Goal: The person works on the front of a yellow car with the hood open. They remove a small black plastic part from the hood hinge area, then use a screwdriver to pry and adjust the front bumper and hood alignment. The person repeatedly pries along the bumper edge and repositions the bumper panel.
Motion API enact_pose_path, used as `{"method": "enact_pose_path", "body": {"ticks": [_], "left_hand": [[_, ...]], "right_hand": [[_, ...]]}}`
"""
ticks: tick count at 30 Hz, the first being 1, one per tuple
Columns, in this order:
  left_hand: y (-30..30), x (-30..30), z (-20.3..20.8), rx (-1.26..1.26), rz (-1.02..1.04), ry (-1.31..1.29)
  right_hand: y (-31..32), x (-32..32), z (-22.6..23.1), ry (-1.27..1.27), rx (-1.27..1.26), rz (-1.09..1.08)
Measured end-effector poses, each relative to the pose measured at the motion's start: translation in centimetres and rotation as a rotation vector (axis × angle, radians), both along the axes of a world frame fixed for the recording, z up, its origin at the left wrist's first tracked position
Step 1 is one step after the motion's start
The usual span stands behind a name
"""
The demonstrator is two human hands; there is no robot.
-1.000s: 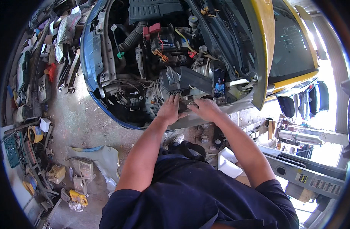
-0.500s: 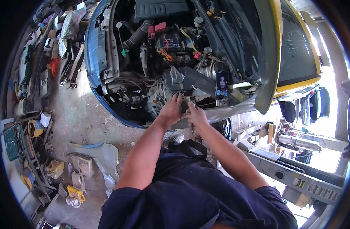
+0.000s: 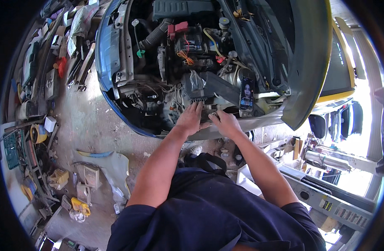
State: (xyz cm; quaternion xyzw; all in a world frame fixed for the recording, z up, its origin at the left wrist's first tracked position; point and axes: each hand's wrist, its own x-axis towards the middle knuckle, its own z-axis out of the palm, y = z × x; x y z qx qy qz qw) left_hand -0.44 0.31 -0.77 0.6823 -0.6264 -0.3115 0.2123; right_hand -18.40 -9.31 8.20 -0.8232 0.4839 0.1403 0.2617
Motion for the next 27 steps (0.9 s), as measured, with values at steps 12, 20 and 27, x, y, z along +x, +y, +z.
{"method": "enact_pose_path", "body": {"ticks": [12, 20, 27], "left_hand": [[0.0, 0.0, -0.3, 0.013, -0.003, 0.014], [0.0, -0.2, 0.3, 0.018, 0.009, 0.004], [-0.2, -0.1, 0.2, 0.038, -0.003, 0.015]], "right_hand": [[0.3, 0.1, -1.1, -0.179, 0.119, -0.175], [-2.4, -0.2, 0.8, -0.071, 0.060, 0.162], [4.1, 1.4, -4.2, -0.410, 0.410, -0.882]]}}
